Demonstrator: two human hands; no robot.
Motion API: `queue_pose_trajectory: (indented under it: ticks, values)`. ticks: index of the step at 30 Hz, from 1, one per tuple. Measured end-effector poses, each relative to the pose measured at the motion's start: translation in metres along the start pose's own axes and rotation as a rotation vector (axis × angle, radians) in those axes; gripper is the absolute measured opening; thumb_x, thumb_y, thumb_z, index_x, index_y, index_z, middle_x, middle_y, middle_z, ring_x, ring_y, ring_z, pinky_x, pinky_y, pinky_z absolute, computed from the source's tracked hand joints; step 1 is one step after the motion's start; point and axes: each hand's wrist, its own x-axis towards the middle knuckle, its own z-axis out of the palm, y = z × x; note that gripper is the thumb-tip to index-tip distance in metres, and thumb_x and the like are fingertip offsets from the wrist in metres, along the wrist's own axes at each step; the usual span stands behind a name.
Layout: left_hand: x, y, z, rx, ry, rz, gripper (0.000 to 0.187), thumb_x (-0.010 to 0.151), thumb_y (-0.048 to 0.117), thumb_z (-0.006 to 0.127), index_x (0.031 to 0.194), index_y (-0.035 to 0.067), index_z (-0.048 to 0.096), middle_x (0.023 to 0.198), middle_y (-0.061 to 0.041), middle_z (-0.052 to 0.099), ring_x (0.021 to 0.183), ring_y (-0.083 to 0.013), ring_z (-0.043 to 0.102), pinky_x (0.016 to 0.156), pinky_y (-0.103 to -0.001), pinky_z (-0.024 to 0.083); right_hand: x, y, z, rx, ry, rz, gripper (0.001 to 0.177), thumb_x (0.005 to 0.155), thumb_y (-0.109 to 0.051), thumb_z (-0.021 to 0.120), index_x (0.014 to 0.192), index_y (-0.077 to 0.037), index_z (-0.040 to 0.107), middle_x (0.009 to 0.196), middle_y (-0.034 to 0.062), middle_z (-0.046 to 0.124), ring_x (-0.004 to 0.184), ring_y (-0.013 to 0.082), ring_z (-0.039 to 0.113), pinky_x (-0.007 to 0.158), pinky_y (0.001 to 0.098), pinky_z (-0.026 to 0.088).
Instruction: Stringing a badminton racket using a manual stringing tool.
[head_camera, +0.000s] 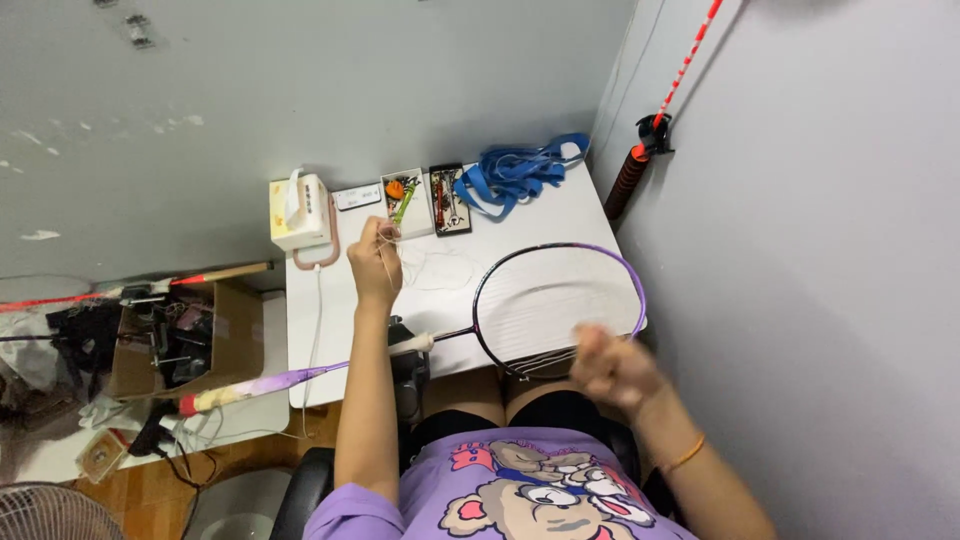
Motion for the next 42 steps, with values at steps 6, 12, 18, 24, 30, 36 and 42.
queue_pose_trajectory:
  ticks: [6,12,18,24,30,36,42]
  values:
    - [-0.015,-0.025,0.017,-0.004,0.038,-0.02,0.02,0.106,0.009,0.045,0.091,0.001,0.056,0.064,-0.01,0.055,0.055,-0.0167,0.053,0.054,-0.031,0.041,0.04,0.07,0.066,0.369,-0.287,0.213,0.03,0.113,-0.014,0.046,0.084,-0.011,0.047,0.061,-0.0068,0.029,0.054,0.0051,0.03,0.04,0.0194,0.024]
    - [-0.014,-0.049,0.007,0.07,0.195,-0.17,0.022,0.107,0.009,0.045,0.094,-0.001,0.059,0.07,-0.013,0.061,0.055,-0.0186,0.054,0.054,-0.032,0.041,0.089,0.091,0.163,0.777,-0.146,0.136,0.036,0.112,-0.028,0.042,0.081,-0.008,0.045,0.065,-0.0014,0.03,0.06,0.011,0.028,0.048,0.0235,0.03]
    - [-0.021,-0.085,0.021,-0.134,0.131,-0.208,0.018,0.105,0.018,0.053,0.113,0.006,0.063,0.082,-0.007,0.064,0.065,-0.0141,0.055,0.057,-0.029,0.043,0.204,0.048,0.221,0.258,-0.376,-0.276,0.029,0.112,-0.024,0.041,0.085,-0.015,0.047,0.077,-0.0038,0.043,0.072,0.0115,0.042,0.076,0.0252,0.042]
    - [-0.04,-0.124,0.031,-0.544,-0.06,-0.441,0.028,0.113,0.027,0.053,0.119,0.006,0.07,0.082,0.0,0.05,0.065,-0.0083,0.046,0.055,-0.024,0.041,0.345,-0.023,0.187,-0.748,-0.404,-0.392,0.037,0.11,-0.038,0.048,0.095,-0.008,0.062,0.079,-0.0012,0.053,0.071,0.0125,0.044,0.066,0.0267,0.04]
    - [-0.037,-0.121,0.027,-0.033,-0.127,-0.16,0.036,0.08,0.007,0.054,0.11,-0.001,0.073,0.109,-0.02,0.063,0.094,-0.0303,0.065,0.084,-0.037,0.054,0.309,-0.06,0.101,-2.066,0.134,0.094,0.039,0.098,-0.035,0.062,0.099,0.001,0.076,0.086,0.0182,0.079,0.08,0.023,0.078,0.078,0.0358,0.059]
    - [-0.056,-0.18,0.035,0.18,-0.487,-0.21,0.022,0.095,0.016,0.065,0.105,-0.001,0.076,0.137,-0.023,0.063,0.126,-0.0387,0.062,0.108,-0.041,0.048,0.207,-0.14,0.024,-2.36,0.351,-0.309,0.034,0.089,-0.03,0.072,0.111,-0.005,0.075,0.108,0.0227,0.072,0.1,0.0377,0.067,0.089,0.0461,0.052]
    - [-0.051,-0.128,0.039,0.376,-0.683,-0.288,0.052,0.072,-0.003,0.057,0.122,0.005,0.073,0.142,-0.023,0.055,0.128,-0.0426,0.054,0.109,-0.043,0.043,0.125,-0.167,0.039,-2.215,0.42,0.237,0.02,0.08,-0.021,0.077,0.099,-0.014,0.081,0.095,0.0102,0.08,0.089,0.025,0.073,0.082,0.0393,0.056]
